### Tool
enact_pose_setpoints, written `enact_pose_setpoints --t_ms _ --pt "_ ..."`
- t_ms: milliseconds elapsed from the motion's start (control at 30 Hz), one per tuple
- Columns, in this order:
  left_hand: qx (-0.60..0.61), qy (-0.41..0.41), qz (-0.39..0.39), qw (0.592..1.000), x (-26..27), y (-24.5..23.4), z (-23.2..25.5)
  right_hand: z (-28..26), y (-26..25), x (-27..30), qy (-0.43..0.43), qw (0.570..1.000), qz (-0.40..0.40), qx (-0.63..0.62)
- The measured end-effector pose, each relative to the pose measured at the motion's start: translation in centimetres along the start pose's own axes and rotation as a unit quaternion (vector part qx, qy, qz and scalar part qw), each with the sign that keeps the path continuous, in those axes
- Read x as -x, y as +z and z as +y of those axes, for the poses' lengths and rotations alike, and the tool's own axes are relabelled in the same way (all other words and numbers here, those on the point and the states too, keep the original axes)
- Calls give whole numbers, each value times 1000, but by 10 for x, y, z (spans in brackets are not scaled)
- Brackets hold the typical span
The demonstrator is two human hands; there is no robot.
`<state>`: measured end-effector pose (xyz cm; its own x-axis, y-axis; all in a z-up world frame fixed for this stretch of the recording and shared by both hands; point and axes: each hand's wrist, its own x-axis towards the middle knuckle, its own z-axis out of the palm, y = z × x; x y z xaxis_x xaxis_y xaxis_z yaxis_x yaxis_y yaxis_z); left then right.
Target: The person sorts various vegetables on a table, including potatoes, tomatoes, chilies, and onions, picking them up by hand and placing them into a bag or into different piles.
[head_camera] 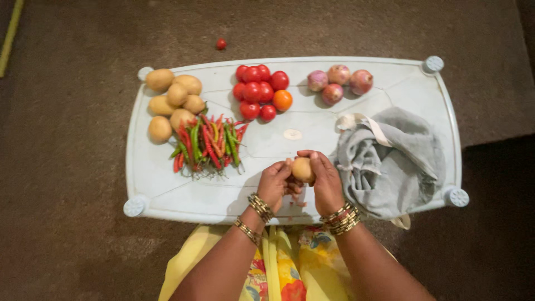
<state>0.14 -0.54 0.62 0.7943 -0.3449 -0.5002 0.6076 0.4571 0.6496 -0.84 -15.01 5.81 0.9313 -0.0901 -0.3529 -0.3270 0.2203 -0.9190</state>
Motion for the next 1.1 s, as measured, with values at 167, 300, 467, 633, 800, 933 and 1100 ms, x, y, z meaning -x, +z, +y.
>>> enact_pose_setpoints --t_ms 167,300,467,633,800,933,1100 --pt "1 33 45 998 -9 -9 -9 -4 0 -4 -25 993 -87 75" --pt "102 38 24 994 -16 -12 -17 -7 -5 -9 11 995 -94 28" --pt "232 13 27 972 -14 -8 -10 1 -6 -21 -51 997 -55 27" --pt "262 -31 119 957 -16 -4 -19 -33 41 -19 -122 973 -33 194" --pt "355 -63 52 931 -14 15 -24 -69 155 -46 -276 880 -167 350" --pt "398 -59 0 915 -5 37 -3 -70 260 -71 -392 742 -203 505" --pt "415 -46 -9 909 -1 34 7 -32 361 -90 -401 711 -243 525"
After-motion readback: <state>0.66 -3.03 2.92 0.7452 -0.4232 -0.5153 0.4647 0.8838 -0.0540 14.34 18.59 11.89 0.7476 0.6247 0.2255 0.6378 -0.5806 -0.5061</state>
